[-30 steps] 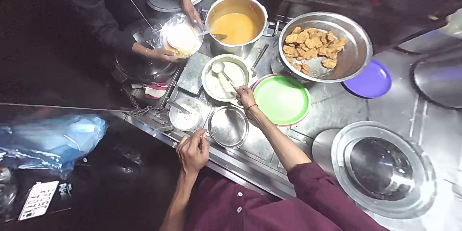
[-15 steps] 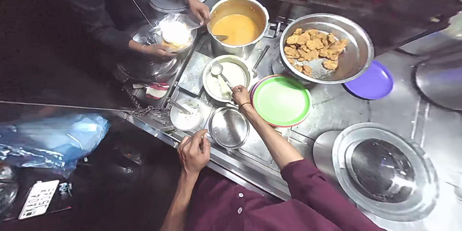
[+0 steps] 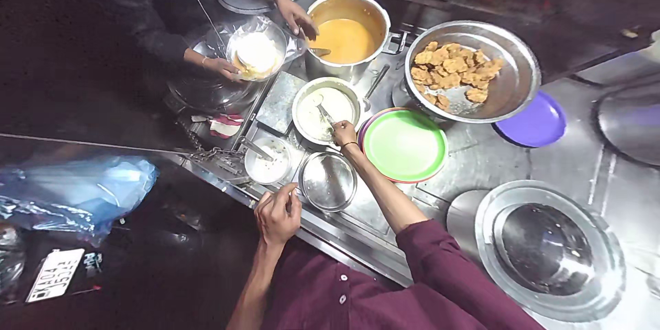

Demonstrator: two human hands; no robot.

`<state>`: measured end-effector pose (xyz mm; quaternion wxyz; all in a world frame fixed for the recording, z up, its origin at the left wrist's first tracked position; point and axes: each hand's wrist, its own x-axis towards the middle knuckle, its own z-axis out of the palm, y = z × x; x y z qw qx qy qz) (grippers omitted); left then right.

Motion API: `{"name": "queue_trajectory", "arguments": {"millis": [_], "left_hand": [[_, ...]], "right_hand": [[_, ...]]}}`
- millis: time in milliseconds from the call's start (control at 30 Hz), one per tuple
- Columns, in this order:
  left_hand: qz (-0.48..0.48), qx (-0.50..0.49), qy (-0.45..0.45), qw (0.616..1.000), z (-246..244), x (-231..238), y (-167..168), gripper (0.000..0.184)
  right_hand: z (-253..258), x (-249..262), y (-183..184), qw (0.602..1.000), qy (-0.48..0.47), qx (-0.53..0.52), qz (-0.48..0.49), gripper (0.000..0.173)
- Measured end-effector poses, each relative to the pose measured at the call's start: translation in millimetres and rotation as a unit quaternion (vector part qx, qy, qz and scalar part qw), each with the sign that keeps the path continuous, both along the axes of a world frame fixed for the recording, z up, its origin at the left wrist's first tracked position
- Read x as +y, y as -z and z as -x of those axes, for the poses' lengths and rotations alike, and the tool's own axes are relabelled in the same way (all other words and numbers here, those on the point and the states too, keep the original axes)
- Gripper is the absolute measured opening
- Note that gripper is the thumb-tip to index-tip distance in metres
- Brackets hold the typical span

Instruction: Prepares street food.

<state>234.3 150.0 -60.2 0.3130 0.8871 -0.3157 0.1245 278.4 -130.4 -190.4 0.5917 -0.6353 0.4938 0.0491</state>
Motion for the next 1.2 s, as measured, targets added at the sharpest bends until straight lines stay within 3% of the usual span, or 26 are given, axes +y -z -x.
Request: {"name": "queue_trajectory", "arguments": {"millis": [233, 533, 633, 967, 1200], "left_hand": [[0.001, -0.001, -0.001, 1.000, -1, 0, 0, 0.027], [0.003, 0.003, -0.002, 1.000, 0, 2, 2, 0.027], [0.003, 0.008, -0.001, 1.000, -1, 2, 3, 0.027], [0.019, 0.016, -0.009, 1.000, 0, 4, 4, 0.026], [0.021, 0.012, -0.012, 1.000, 0, 5, 6, 0.027]], "right_hand": [[10, 0, 11, 0.998, 0.023, -0.051, -0.010, 0.035], [42, -11, 25, 0.971, 0.092, -0.200, -0.089, 0.022], [49, -19, 6, 0.965, 0.096, -0.225, -0.094, 0.017], [73, -47, -110, 0.970, 0.080, -0.201, -0.111, 0.014], [41, -59, -142, 0.964, 0.054, -0.229, -0.125, 0.016]]}}
